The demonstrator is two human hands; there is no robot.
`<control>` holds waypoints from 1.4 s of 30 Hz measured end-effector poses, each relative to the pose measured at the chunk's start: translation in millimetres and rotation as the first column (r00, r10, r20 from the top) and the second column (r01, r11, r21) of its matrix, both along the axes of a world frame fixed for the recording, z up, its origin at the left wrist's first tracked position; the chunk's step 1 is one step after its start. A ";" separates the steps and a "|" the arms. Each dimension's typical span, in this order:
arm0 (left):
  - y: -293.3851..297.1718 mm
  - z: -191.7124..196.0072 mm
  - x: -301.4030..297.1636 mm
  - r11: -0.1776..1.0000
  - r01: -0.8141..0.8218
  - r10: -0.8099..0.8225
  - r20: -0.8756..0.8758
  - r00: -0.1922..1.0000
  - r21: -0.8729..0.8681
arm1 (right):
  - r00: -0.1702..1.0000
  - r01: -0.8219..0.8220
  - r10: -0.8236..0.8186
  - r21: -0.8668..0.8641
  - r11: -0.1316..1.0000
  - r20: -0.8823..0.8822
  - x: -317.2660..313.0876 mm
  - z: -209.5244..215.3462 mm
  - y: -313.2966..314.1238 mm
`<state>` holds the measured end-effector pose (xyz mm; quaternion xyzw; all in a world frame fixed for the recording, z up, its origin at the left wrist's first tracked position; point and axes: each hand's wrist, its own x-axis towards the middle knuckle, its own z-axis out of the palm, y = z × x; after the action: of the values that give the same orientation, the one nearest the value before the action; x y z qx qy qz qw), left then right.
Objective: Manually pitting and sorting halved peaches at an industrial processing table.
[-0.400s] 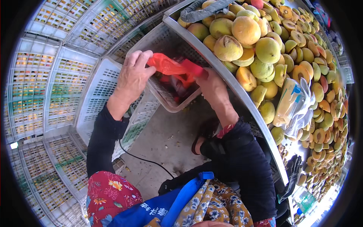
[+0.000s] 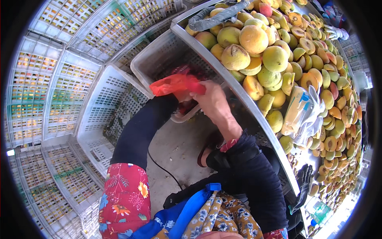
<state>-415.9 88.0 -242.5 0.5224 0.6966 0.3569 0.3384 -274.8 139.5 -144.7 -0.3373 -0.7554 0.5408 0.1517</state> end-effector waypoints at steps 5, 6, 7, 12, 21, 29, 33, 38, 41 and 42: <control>69.8 -0.7 53.1 0.989 0.142 -0.145 0.051 0.988 0.049 | 0.998 0.051 -0.054 -0.055 0.997 -0.045 1.6 -2.8 -1.5; 90.5 0.7 72.6 0.980 0.189 -0.194 0.064 0.979 0.067 | 0.996 0.082 -0.083 -0.058 0.995 -0.019 1.6 -3.5 -0.9; 107.3 -0.5 92.2 0.967 0.240 -0.247 0.078 0.966 0.081 | 0.998 0.058 -0.059 -0.061 0.996 -0.020 1.9 3.0 -1.0; 181.1 8.2 242.2 0.784 0.589 -0.619 0.161 0.769 0.198 | 0.992 0.086 -0.083 -0.019 0.996 0.099 -24.1 -10.4 -7.5; 162.4 24.3 372.2 0.478 0.845 -0.878 0.161 0.451 0.238 | 1.000 0.011 -0.009 -0.074 0.997 0.028 -14.9 -3.6 -9.3; 127.6 11.8 386.2 0.341 0.924 -0.936 0.151 0.317 0.172 | 0.979 0.184 -0.196 -0.189 0.965 -0.049 -22.9 -7.5 -3.4; 115.1 2.6 376.4 0.324 0.937 -0.941 0.149 0.304 0.129 | 0.958 0.287 -0.287 -0.022 0.958 0.010 -24.6 -10.5 -1.8; 103.3 -20.2 332.2 0.360 0.932 -0.924 0.153 0.350 0.043 | 0.962 0.248 -0.258 -0.103 0.963 -0.091 -36.9 -21.8 -7.6; 92.0 -41.3 249.8 0.479 0.876 -0.863 0.152 0.482 -0.062 | 0.979 0.080 -0.101 -0.123 0.989 -0.179 -82.0 -14.9 -25.5; 85.1 -47.7 211.6 0.533 0.839 -0.827 0.145 0.544 -0.107 | 0.971 -0.122 0.090 -0.135 0.983 -0.221 -103.0 -9.6 -34.7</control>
<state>-204.3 173.1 -290.2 0.7473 0.3770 0.1141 0.5352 -377.8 104.8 -154.3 -0.2465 -0.7095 0.6358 0.1776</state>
